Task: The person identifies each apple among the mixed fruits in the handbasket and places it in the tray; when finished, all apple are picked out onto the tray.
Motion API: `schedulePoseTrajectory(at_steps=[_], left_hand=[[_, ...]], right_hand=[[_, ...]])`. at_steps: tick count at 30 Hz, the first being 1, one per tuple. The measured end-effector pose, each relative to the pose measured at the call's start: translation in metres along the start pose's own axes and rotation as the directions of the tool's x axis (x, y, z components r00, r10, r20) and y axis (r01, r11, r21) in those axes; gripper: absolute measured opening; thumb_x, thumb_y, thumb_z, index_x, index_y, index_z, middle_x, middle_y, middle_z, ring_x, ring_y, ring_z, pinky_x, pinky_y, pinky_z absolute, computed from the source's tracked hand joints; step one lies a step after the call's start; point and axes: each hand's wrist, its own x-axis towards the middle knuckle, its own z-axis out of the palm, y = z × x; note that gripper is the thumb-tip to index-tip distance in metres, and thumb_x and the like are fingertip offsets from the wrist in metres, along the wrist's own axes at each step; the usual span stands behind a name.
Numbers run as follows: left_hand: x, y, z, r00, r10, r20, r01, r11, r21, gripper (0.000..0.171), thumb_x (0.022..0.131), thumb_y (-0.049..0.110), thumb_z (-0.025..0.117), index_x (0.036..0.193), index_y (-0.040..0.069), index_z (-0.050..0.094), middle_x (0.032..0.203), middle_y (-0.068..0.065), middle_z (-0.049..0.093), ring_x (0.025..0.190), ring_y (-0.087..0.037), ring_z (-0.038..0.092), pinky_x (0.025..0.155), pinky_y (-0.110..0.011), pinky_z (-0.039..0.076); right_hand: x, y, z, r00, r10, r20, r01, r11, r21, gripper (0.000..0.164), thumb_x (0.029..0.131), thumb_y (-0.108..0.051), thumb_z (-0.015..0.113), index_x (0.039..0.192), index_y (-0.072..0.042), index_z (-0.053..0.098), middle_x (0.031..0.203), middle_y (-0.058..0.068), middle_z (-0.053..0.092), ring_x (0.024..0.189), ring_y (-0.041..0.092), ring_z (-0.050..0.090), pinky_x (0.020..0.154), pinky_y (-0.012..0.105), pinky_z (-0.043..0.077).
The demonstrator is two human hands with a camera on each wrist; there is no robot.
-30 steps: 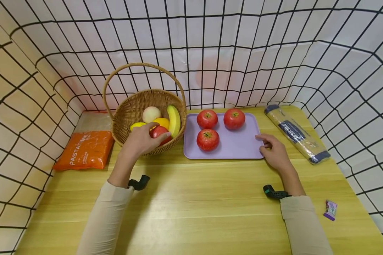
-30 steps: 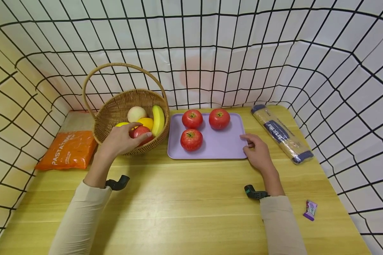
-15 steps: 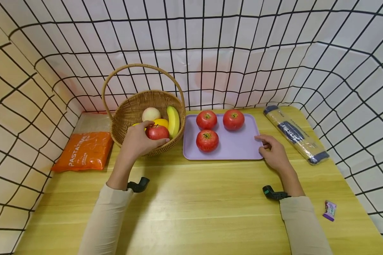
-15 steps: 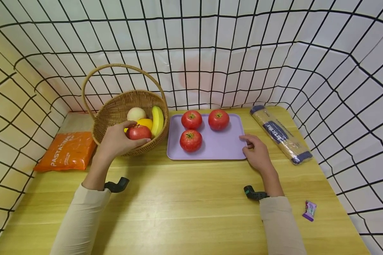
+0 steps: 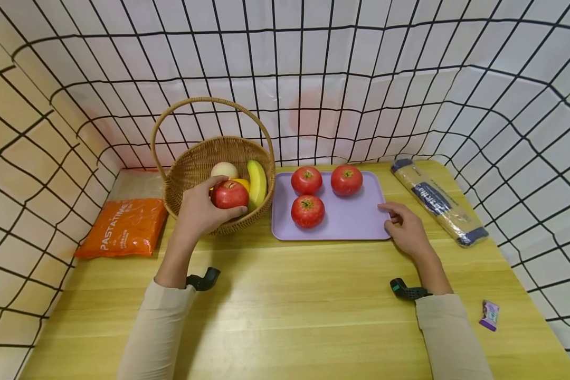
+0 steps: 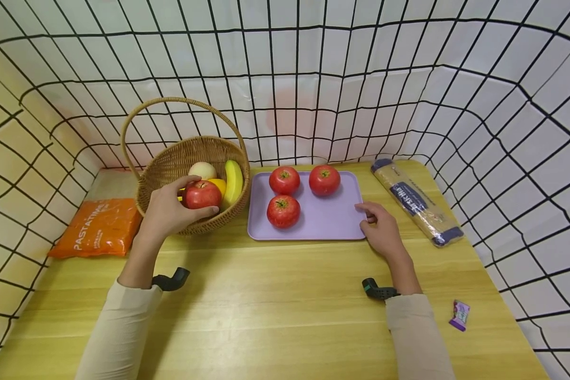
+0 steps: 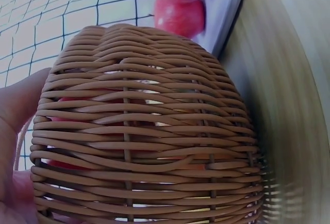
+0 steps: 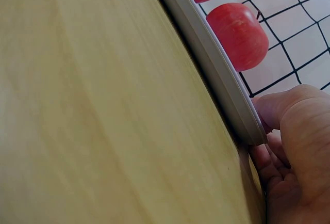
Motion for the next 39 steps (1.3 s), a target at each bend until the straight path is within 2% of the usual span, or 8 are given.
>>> schedulePoseTrajectory(at_steps=[7, 15, 16, 19, 23, 28, 33, 39], left_hand=[[0.000, 0.001, 0.003, 0.995, 0.076, -0.070, -0.079, 0.996, -0.039, 0.085, 0.069, 0.046, 0.093, 0.140, 0.014, 0.059, 0.136, -0.014, 0.064, 0.122, -0.038, 0.056, 0.102, -0.063, 0.046], [0.004, 0.012, 0.007, 0.976, 0.140, -0.167, -0.158, 0.983, -0.098, 0.081, 0.066, 0.043, 0.095, 0.136, 0.020, 0.061, 0.133, -0.008, 0.064, 0.115, -0.031, 0.059, 0.107, -0.060, 0.035], [0.004, 0.014, 0.007, 0.974, 0.141, -0.178, -0.163, 0.980, -0.115, 0.081, 0.066, 0.042, 0.096, 0.136, 0.019, 0.061, 0.132, -0.008, 0.064, 0.115, -0.031, 0.059, 0.107, -0.059, 0.035], [0.005, 0.018, 0.012, 0.965, 0.156, -0.209, -0.191, 0.968, -0.162, 0.081, 0.066, 0.042, 0.096, 0.136, 0.018, 0.062, 0.131, -0.007, 0.064, 0.117, -0.027, 0.060, 0.105, -0.051, 0.047], [0.007, 0.025, 0.020, 0.950, 0.203, -0.238, -0.257, 0.941, -0.220, 0.080, 0.066, 0.041, 0.096, 0.136, 0.018, 0.063, 0.130, -0.004, 0.064, 0.118, -0.020, 0.060, 0.093, -0.042, 0.060], [0.009, 0.034, 0.033, 0.928, 0.253, -0.275, -0.319, 0.920, -0.230, 0.081, 0.066, 0.042, 0.097, 0.135, 0.017, 0.063, 0.127, -0.005, 0.063, 0.115, -0.016, 0.059, 0.092, -0.039, 0.060], [0.010, 0.046, 0.045, 0.914, 0.284, -0.289, -0.360, 0.896, -0.260, 0.083, 0.067, 0.041, 0.096, 0.137, 0.014, 0.062, 0.132, -0.005, 0.063, 0.116, -0.015, 0.060, 0.091, -0.037, 0.060], [0.010, 0.064, 0.065, 0.929, 0.275, -0.246, -0.345, 0.886, -0.311, 0.088, 0.068, 0.045, 0.095, 0.143, 0.016, 0.057, 0.135, -0.002, 0.061, 0.118, -0.014, 0.060, 0.093, -0.035, 0.059]], right_hand=[[0.000, 0.003, 0.002, 1.000, -0.005, -0.008, 0.005, 1.000, -0.005, 0.046, 0.095, 0.001, 0.057, 0.139, -0.009, 0.063, 0.126, 0.019, 0.061, 0.103, 0.025, 0.053, 0.078, 0.008, 0.040], [0.001, 0.003, 0.001, 1.000, -0.010, -0.013, 0.010, 1.000, 0.001, 0.046, 0.094, 0.001, 0.057, 0.139, -0.009, 0.063, 0.130, 0.019, 0.061, 0.103, 0.024, 0.054, 0.078, 0.007, 0.040], [0.001, 0.003, 0.001, 1.000, -0.012, -0.013, 0.012, 1.000, 0.003, 0.046, 0.094, 0.001, 0.057, 0.139, -0.009, 0.063, 0.131, 0.019, 0.061, 0.104, 0.025, 0.054, 0.078, 0.007, 0.040], [0.001, 0.004, 0.001, 1.000, -0.012, -0.011, 0.012, 1.000, 0.002, 0.046, 0.095, 0.001, 0.057, 0.139, -0.009, 0.063, 0.133, 0.018, 0.060, 0.104, 0.024, 0.053, 0.079, 0.007, 0.040], [0.001, 0.003, 0.001, 1.000, -0.005, -0.005, 0.005, 1.000, 0.001, 0.046, 0.095, 0.001, 0.056, 0.139, -0.009, 0.063, 0.136, 0.018, 0.059, 0.105, 0.025, 0.054, 0.079, 0.007, 0.040], [0.001, 0.003, 0.001, 1.000, -0.007, -0.006, 0.007, 1.000, 0.006, 0.046, 0.095, 0.001, 0.057, 0.139, -0.008, 0.063, 0.134, 0.019, 0.060, 0.105, 0.026, 0.055, 0.079, 0.007, 0.041], [0.001, 0.004, 0.002, 1.000, -0.005, -0.008, 0.005, 1.000, 0.003, 0.046, 0.095, 0.000, 0.056, 0.139, -0.009, 0.063, 0.132, 0.018, 0.060, 0.104, 0.025, 0.054, 0.078, 0.007, 0.040], [0.001, 0.006, 0.002, 1.000, -0.007, -0.011, 0.007, 1.000, 0.004, 0.046, 0.094, 0.000, 0.057, 0.139, -0.009, 0.064, 0.132, 0.018, 0.060, 0.103, 0.025, 0.054, 0.078, 0.007, 0.040]])
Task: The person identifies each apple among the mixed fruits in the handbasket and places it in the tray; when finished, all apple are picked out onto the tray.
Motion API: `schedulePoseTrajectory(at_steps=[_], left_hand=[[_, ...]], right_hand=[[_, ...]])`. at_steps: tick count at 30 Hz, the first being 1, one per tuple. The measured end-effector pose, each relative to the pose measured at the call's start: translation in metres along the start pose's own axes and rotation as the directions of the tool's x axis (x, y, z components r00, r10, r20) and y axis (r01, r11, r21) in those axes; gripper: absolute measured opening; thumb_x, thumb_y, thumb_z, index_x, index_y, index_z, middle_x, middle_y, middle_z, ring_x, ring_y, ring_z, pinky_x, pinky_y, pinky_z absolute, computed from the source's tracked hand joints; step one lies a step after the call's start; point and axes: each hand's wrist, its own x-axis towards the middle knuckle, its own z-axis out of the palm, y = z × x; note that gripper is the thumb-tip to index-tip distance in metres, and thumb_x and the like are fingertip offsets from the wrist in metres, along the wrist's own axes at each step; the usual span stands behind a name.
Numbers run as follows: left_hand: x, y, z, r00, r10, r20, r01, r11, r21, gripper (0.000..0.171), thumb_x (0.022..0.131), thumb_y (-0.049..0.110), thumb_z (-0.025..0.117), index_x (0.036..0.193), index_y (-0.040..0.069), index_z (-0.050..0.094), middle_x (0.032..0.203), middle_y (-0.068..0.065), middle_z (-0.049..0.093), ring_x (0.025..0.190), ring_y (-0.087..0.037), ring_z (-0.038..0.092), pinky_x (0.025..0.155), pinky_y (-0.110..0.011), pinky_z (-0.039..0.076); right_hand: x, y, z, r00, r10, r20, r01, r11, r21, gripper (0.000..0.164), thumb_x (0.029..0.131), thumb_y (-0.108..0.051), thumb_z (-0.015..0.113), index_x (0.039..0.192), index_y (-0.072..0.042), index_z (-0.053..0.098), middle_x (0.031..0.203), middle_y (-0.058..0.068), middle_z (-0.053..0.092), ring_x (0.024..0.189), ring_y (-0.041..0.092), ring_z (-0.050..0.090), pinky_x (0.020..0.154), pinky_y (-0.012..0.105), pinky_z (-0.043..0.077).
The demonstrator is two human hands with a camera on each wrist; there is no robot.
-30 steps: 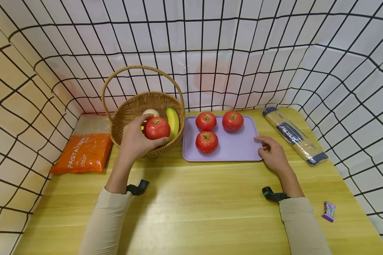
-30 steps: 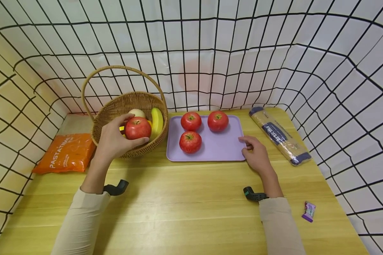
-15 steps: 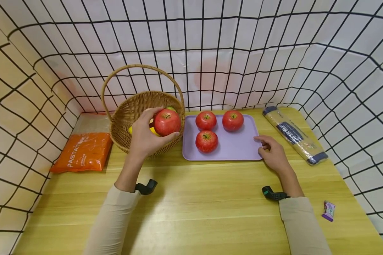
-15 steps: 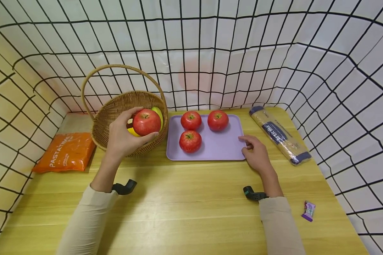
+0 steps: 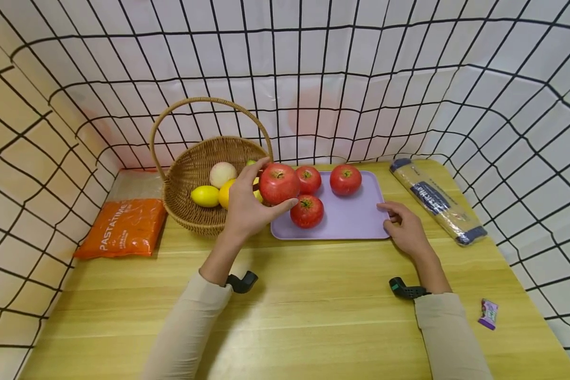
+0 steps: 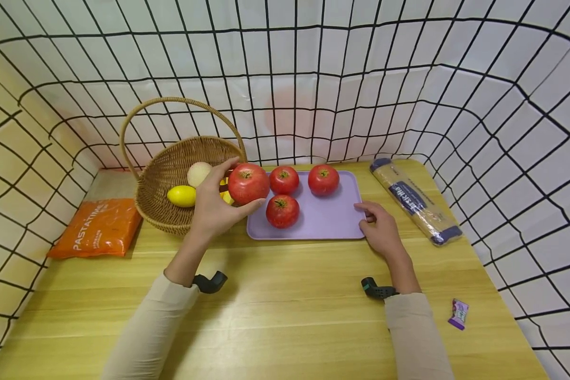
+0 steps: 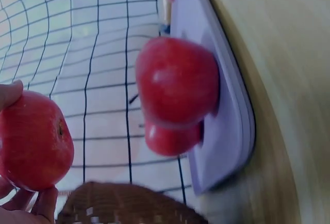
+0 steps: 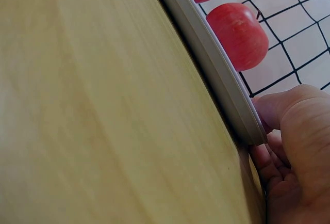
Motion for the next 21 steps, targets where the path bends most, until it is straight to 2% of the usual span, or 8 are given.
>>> schedulePoseTrajectory(at_steps=[9, 12, 16, 21], left_hand=[[0.001, 0.014, 0.034, 0.997, 0.010, 0.081, -0.005, 0.998, -0.063, 0.080, 0.071, 0.043, 0.093, 0.139, 0.018, 0.059, 0.135, 0.001, 0.064, 0.117, -0.012, 0.062, 0.097, -0.032, 0.057], [0.002, 0.018, 0.045, 0.993, 0.022, 0.113, -0.012, 0.996, -0.090, 0.080, 0.072, 0.039, 0.093, 0.140, 0.018, 0.058, 0.134, 0.000, 0.065, 0.116, -0.014, 0.063, 0.096, -0.034, 0.058], [0.003, 0.023, 0.063, 0.985, 0.036, 0.167, -0.024, 0.997, -0.071, 0.082, 0.072, 0.039, 0.093, 0.142, 0.017, 0.057, 0.136, -0.002, 0.065, 0.119, -0.020, 0.063, 0.098, -0.040, 0.057], [0.005, 0.032, 0.084, 0.974, 0.015, 0.226, -0.015, 1.000, -0.001, 0.085, 0.072, 0.042, 0.093, 0.144, 0.016, 0.055, 0.138, -0.003, 0.064, 0.122, -0.023, 0.062, 0.102, -0.044, 0.054]], right_hand=[[0.000, 0.000, 0.000, 1.000, -0.006, -0.005, 0.006, 1.000, 0.001, 0.046, 0.094, 0.001, 0.057, 0.138, -0.008, 0.064, 0.132, 0.018, 0.061, 0.102, 0.024, 0.053, 0.077, 0.006, 0.040], [0.000, 0.000, 0.000, 1.000, -0.003, -0.004, 0.003, 1.000, 0.002, 0.045, 0.094, 0.001, 0.057, 0.138, -0.008, 0.064, 0.133, 0.018, 0.061, 0.102, 0.023, 0.053, 0.077, 0.006, 0.040], [0.000, 0.000, 0.000, 1.000, -0.003, -0.004, 0.003, 1.000, -0.004, 0.046, 0.094, 0.001, 0.057, 0.138, -0.008, 0.064, 0.132, 0.018, 0.061, 0.102, 0.023, 0.053, 0.077, 0.006, 0.040], [0.000, 0.000, 0.000, 1.000, -0.004, -0.006, 0.004, 1.000, 0.000, 0.046, 0.094, 0.001, 0.057, 0.138, -0.008, 0.064, 0.134, 0.019, 0.061, 0.102, 0.023, 0.054, 0.077, 0.005, 0.041]])
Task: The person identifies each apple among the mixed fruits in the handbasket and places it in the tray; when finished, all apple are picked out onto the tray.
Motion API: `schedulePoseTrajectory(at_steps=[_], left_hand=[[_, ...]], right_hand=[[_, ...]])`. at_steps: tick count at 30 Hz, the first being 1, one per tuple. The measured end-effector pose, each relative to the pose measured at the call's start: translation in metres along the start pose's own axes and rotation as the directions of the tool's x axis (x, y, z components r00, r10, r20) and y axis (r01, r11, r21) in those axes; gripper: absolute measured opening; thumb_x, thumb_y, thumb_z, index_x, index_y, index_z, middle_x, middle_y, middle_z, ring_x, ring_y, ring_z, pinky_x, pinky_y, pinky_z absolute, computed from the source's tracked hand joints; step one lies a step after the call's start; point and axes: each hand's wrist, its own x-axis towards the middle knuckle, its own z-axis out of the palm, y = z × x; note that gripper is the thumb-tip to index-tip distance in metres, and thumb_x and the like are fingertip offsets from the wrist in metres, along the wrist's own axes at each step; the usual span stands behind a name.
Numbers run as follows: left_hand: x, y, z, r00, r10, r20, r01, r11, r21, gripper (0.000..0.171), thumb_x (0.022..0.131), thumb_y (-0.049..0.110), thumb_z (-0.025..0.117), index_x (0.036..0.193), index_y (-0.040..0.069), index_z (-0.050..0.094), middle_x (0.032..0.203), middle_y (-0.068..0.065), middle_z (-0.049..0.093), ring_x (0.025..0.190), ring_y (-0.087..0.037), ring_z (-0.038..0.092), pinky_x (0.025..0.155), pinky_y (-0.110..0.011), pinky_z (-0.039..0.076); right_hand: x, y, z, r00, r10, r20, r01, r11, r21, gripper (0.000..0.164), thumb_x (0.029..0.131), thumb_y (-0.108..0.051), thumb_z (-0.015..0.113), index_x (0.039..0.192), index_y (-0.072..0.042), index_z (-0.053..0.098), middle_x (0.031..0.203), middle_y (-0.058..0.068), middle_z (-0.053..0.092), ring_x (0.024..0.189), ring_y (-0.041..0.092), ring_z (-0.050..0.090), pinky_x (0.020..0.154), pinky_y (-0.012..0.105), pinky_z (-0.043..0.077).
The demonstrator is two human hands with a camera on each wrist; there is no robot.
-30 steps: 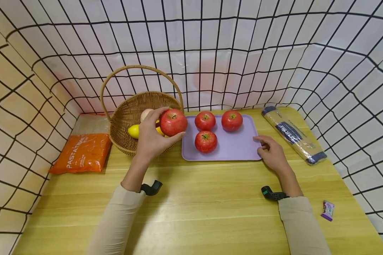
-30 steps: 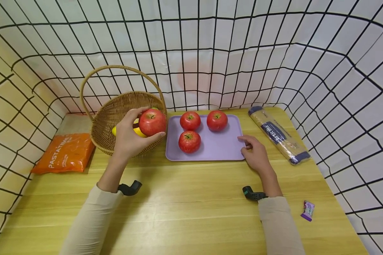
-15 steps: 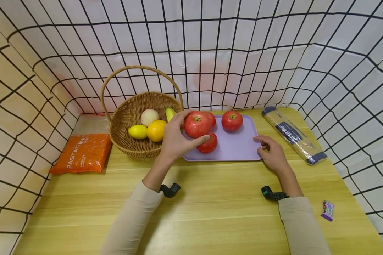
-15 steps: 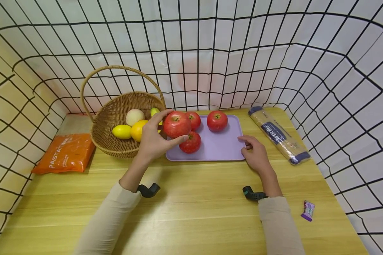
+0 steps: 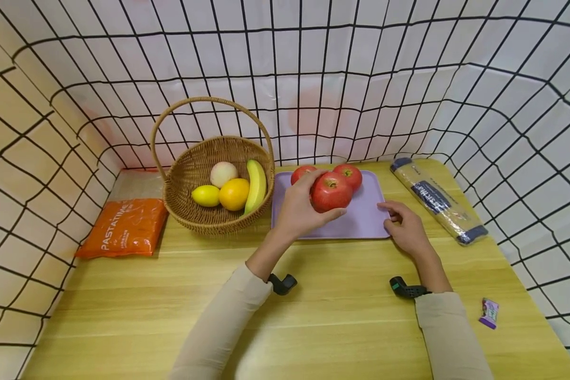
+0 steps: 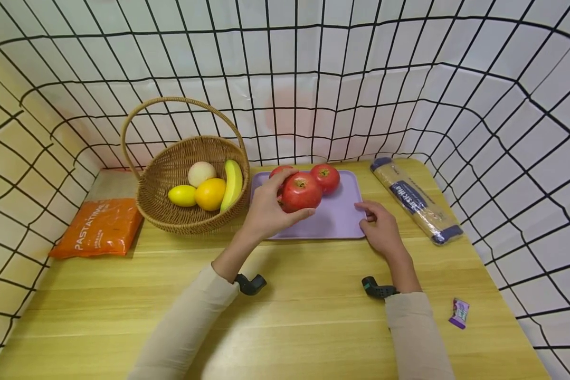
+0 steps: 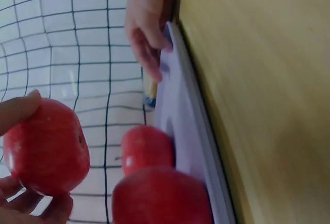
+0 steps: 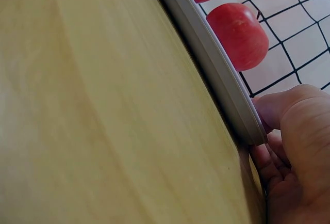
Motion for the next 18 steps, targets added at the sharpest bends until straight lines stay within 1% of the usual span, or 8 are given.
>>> schedulePoseTrajectory(at_steps=[1, 4, 6, 8, 14, 18], left_hand=[[0.001, 0.001, 0.005, 1.000, -0.005, 0.013, 0.005, 1.000, 0.018, 0.086, 0.072, 0.042, 0.092, 0.145, 0.017, 0.055, 0.139, -0.002, 0.064, 0.123, -0.023, 0.062, 0.103, -0.044, 0.053], [0.003, 0.007, 0.018, 0.996, -0.019, 0.090, 0.012, 0.997, 0.076, 0.087, 0.075, 0.042, 0.091, 0.149, 0.017, 0.050, 0.144, -0.003, 0.061, 0.128, -0.024, 0.059, 0.105, -0.045, 0.052], [0.003, 0.011, 0.028, 0.989, -0.028, 0.142, 0.014, 0.995, 0.096, 0.088, 0.078, 0.040, 0.089, 0.151, 0.016, 0.047, 0.147, -0.005, 0.057, 0.131, -0.025, 0.057, 0.106, -0.046, 0.052], [0.002, 0.014, 0.036, 0.984, -0.045, 0.174, 0.027, 0.994, 0.105, 0.089, 0.080, 0.039, 0.088, 0.152, 0.015, 0.044, 0.149, -0.008, 0.055, 0.132, -0.026, 0.055, 0.106, -0.047, 0.052], [0.001, 0.016, 0.057, 0.977, -0.091, 0.194, 0.071, 0.991, 0.110, 0.089, 0.084, 0.036, 0.085, 0.154, 0.007, 0.039, 0.151, -0.012, 0.052, 0.130, -0.025, 0.058, 0.108, -0.042, 0.053], [0.001, 0.015, 0.071, 0.970, -0.137, 0.200, 0.114, 0.986, 0.122, 0.088, 0.087, 0.032, 0.084, 0.155, 0.003, 0.036, 0.154, -0.013, 0.047, 0.134, -0.027, 0.055, 0.112, -0.040, 0.049]], right_hand=[[0.000, 0.000, 0.000, 1.000, 0.001, 0.000, -0.001, 1.000, 0.001, 0.046, 0.094, 0.001, 0.057, 0.138, -0.008, 0.064, 0.135, 0.019, 0.060, 0.102, 0.023, 0.054, 0.077, 0.005, 0.040], [0.000, -0.001, 0.000, 1.000, -0.001, 0.000, 0.001, 1.000, 0.000, 0.046, 0.094, 0.001, 0.057, 0.139, -0.008, 0.064, 0.137, 0.019, 0.060, 0.102, 0.023, 0.054, 0.077, 0.005, 0.040], [0.000, -0.001, 0.000, 1.000, -0.005, 0.000, 0.005, 1.000, -0.003, 0.046, 0.094, 0.001, 0.057, 0.139, -0.008, 0.063, 0.138, 0.019, 0.059, 0.102, 0.023, 0.054, 0.078, 0.005, 0.040], [-0.001, -0.001, 0.000, 1.000, -0.009, 0.000, 0.009, 1.000, -0.008, 0.046, 0.094, 0.001, 0.057, 0.139, -0.008, 0.063, 0.138, 0.018, 0.059, 0.102, 0.023, 0.053, 0.078, 0.005, 0.039], [-0.001, -0.002, 0.000, 1.000, -0.012, -0.001, 0.011, 1.000, -0.010, 0.046, 0.094, 0.001, 0.057, 0.139, -0.008, 0.063, 0.136, 0.018, 0.060, 0.102, 0.023, 0.054, 0.078, 0.005, 0.039], [-0.001, -0.002, -0.001, 1.000, -0.013, -0.002, 0.013, 1.000, -0.009, 0.046, 0.094, 0.001, 0.057, 0.139, -0.008, 0.063, 0.136, 0.019, 0.060, 0.102, 0.023, 0.054, 0.078, 0.005, 0.040]])
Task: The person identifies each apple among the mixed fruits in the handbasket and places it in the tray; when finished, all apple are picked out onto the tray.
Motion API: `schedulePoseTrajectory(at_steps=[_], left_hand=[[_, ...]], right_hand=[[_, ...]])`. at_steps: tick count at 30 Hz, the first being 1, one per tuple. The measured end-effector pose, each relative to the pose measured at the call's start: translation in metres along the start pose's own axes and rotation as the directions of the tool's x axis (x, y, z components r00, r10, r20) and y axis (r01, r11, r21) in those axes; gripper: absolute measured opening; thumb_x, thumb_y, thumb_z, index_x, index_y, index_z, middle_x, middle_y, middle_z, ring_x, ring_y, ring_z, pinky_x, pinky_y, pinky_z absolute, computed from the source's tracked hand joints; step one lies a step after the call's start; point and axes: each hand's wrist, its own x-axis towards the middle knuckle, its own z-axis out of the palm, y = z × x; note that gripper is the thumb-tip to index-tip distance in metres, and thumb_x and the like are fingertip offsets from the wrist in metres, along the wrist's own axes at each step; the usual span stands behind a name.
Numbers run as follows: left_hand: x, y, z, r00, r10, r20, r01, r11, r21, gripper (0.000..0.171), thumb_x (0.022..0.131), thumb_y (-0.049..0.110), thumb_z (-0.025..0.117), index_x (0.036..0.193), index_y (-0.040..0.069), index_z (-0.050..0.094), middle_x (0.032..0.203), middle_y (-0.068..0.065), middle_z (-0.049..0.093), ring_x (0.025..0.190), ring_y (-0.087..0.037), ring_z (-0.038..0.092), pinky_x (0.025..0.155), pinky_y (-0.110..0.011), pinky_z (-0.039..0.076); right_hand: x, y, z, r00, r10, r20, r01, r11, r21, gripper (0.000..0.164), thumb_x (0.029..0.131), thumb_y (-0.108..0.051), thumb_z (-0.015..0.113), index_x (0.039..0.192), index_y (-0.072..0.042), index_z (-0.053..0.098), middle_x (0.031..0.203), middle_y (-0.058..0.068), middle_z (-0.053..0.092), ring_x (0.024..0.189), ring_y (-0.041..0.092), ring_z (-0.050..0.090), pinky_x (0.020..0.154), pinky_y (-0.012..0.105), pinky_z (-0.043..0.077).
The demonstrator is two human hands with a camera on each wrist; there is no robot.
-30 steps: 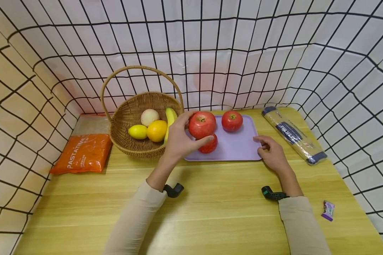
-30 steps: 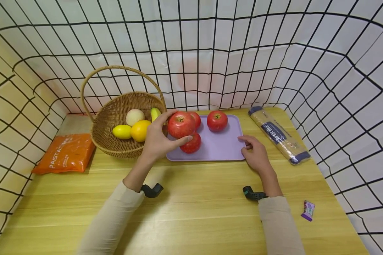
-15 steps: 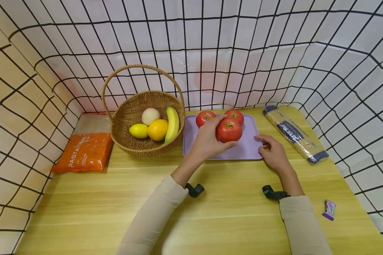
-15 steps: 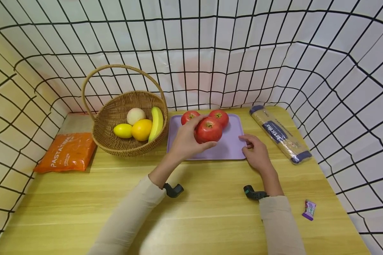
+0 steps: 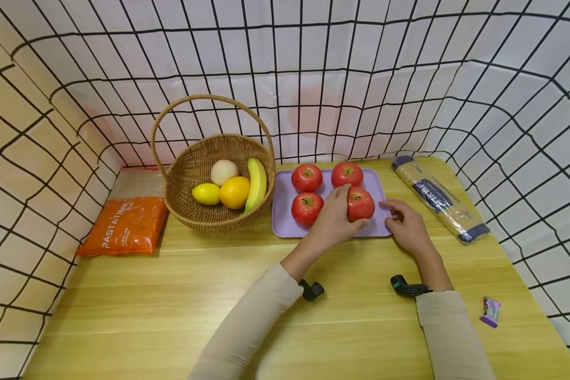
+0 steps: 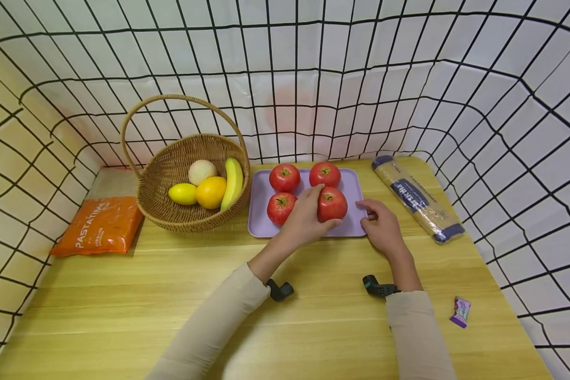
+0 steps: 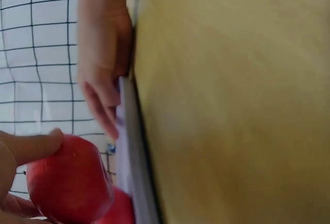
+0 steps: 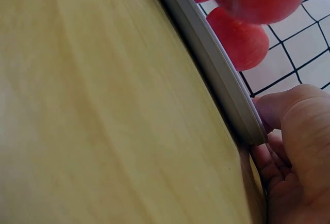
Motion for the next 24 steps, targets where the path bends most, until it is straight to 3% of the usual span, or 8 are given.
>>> schedulePoseTrajectory(at_steps=[10, 15, 24], left_hand=[[0.003, -0.008, 0.027, 0.997, -0.077, -0.030, 0.078, 0.995, 0.058, 0.086, 0.091, 0.024, 0.079, 0.158, -0.002, 0.030, 0.158, -0.020, 0.039, 0.145, -0.031, 0.043, 0.122, -0.036, 0.038], [0.004, -0.013, 0.030, 0.998, -0.054, -0.040, 0.058, 0.994, 0.097, 0.086, 0.091, 0.022, 0.079, 0.158, -0.002, 0.030, 0.160, -0.021, 0.036, 0.149, -0.032, 0.039, 0.123, -0.036, 0.035], [0.007, -0.017, 0.028, 1.000, -0.018, 0.013, 0.016, 0.988, 0.154, 0.092, 0.091, 0.021, 0.080, 0.162, 0.002, 0.024, 0.167, -0.021, 0.026, 0.156, -0.036, 0.029, 0.123, -0.041, 0.032]], right_hand=[[0.000, 0.002, 0.001, 1.000, 0.007, -0.002, -0.007, 1.000, 0.000, 0.047, 0.093, 0.001, 0.057, 0.139, -0.009, 0.063, 0.134, 0.019, 0.062, 0.101, 0.022, 0.055, 0.077, 0.006, 0.041], [0.000, 0.002, 0.002, 1.000, 0.015, -0.005, -0.015, 1.000, 0.002, 0.047, 0.093, 0.001, 0.057, 0.139, -0.009, 0.063, 0.132, 0.019, 0.062, 0.101, 0.022, 0.056, 0.077, 0.006, 0.041], [0.000, 0.001, 0.002, 1.000, 0.006, -0.005, -0.006, 1.000, -0.004, 0.047, 0.093, 0.002, 0.057, 0.139, -0.008, 0.063, 0.135, 0.020, 0.061, 0.102, 0.024, 0.056, 0.076, 0.005, 0.040]])
